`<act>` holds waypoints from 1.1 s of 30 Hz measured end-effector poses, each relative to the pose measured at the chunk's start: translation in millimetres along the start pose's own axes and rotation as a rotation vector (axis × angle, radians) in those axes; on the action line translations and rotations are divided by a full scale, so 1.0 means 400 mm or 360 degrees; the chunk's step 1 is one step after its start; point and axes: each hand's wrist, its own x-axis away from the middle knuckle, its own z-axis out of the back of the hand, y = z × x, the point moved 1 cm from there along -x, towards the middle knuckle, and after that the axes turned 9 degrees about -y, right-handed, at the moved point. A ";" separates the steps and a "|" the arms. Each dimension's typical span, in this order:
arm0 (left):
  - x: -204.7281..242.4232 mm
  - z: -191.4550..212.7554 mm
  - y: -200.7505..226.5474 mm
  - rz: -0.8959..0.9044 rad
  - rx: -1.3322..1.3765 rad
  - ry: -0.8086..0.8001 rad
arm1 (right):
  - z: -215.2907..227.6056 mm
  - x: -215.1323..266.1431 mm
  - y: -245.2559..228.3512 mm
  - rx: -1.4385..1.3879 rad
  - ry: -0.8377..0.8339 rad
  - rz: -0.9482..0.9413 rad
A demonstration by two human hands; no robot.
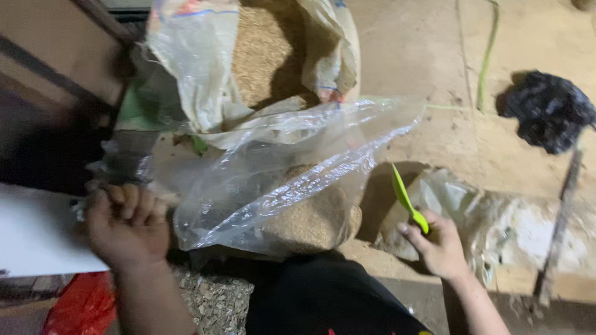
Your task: The person scoops grains from a large sack using a green scoop and pours them into a clear plastic bag. The person repeatedly fills the scoop and transfers the grains, gradually filling the bag.
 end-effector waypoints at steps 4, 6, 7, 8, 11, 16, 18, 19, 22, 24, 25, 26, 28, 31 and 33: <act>0.048 -0.009 -0.036 -0.0045 -0.0048 0.0084 | -0.026 -0.020 -0.014 -0.0161 -0.0149 0.0168; 0.067 -0.032 -0.050 -0.0013 -0.0168 0.0130 | -0.023 -0.041 -0.036 -0.0188 -0.0252 0.0263; 0.077 -0.042 -0.051 0.0027 -0.0257 0.0243 | -0.021 -0.050 -0.046 -0.0165 -0.0308 0.0330; 0.083 -0.052 -0.049 0.0067 -0.0346 0.0358 | -0.016 -0.060 -0.054 -0.0142 -0.0363 0.0396; 0.084 -0.072 -0.044 0.0103 -0.0378 0.0294 | 0.004 -0.072 -0.062 0.0141 -0.0329 0.0385; 0.071 -0.037 -0.042 0.0152 -0.0371 0.0143 | 0.037 -0.088 -0.066 -0.0525 -0.0177 0.0268; 0.057 -0.009 -0.059 0.0143 -0.0323 0.0085 | 0.036 -0.074 -0.083 -0.0778 -0.0012 0.0189; 0.037 0.005 -0.072 0.0121 -0.0358 0.0078 | 0.029 -0.079 -0.096 -0.0852 0.0096 0.0120; -0.007 0.035 -0.086 0.0185 -0.0213 0.0027 | 0.028 -0.077 -0.155 -0.0886 0.0368 -0.0045; -0.024 0.054 -0.102 0.0228 -0.0072 -0.0021 | 0.032 -0.079 -0.198 -0.0861 0.0437 -0.0033; -0.037 0.060 -0.105 0.0224 -0.0029 -0.0053 | 0.045 -0.082 -0.225 -0.0866 0.0425 0.0032; -0.051 0.066 -0.103 0.0221 0.0015 -0.0085 | 0.050 -0.087 -0.254 -0.0870 0.0413 0.0096; -0.071 0.074 -0.097 0.0178 -0.0525 -0.0090 | 0.061 -0.098 -0.328 -0.0544 0.0458 0.0286; -0.112 0.076 -0.090 0.0095 -0.1266 -0.0241 | 0.066 -0.131 -0.467 -0.0176 0.0528 0.0442; -0.138 0.070 -0.098 0.0135 -0.1488 -0.0369 | 0.050 -0.152 -0.567 0.0185 0.0550 0.0486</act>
